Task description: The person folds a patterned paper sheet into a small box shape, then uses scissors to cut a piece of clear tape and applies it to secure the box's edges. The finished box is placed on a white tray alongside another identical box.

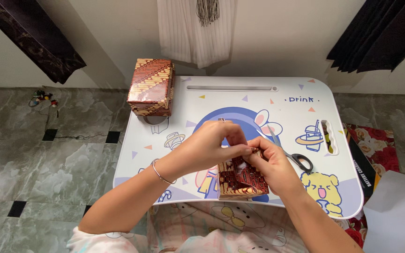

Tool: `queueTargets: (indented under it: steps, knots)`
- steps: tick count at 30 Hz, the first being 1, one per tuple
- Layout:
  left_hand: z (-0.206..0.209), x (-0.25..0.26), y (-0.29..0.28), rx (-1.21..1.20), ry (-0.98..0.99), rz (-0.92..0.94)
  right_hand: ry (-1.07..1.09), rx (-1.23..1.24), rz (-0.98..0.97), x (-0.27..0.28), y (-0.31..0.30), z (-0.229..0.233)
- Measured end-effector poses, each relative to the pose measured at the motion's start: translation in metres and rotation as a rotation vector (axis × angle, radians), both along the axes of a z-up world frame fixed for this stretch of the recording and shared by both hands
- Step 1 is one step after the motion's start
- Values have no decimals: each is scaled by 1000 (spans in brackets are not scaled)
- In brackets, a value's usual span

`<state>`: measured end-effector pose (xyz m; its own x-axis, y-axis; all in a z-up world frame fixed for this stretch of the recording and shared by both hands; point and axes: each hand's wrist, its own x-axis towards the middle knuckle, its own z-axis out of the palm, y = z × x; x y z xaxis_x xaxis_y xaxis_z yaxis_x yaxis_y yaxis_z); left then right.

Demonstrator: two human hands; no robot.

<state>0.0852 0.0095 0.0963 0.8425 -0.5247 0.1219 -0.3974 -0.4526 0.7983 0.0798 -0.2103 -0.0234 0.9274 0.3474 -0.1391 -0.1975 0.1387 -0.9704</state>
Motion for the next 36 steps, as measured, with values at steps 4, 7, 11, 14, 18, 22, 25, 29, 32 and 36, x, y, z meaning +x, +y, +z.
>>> queueTargets:
  steps: [4,7,11,14,18,22,25,29,32,36]
  knots:
    - [-4,-2,-5,-81,-173,85,34,22,1,-3,1,6]
    - [-8,-1,-8,-56,-367,128,20,39,8,-3,2,11]
    - [-10,-13,-12,35,-575,160,2,21,4,-4,2,12]
    - [-6,-14,-9,66,-520,121,19,31,0,-4,3,11]
    - [-2,-8,4,-105,-168,16,12,57,-2,-3,2,9]
    - [-15,-7,6,-44,11,76,30,2,-20,-2,1,6]
    - [-34,-9,7,-94,172,130,16,4,-41,-2,2,3]
    - [-53,-1,4,-257,248,132,-101,109,-16,2,0,6]
    - [-59,1,5,-273,249,125,-199,78,9,4,-5,10]
    - [-57,-9,11,-151,17,78,-288,-71,51,4,-11,17]
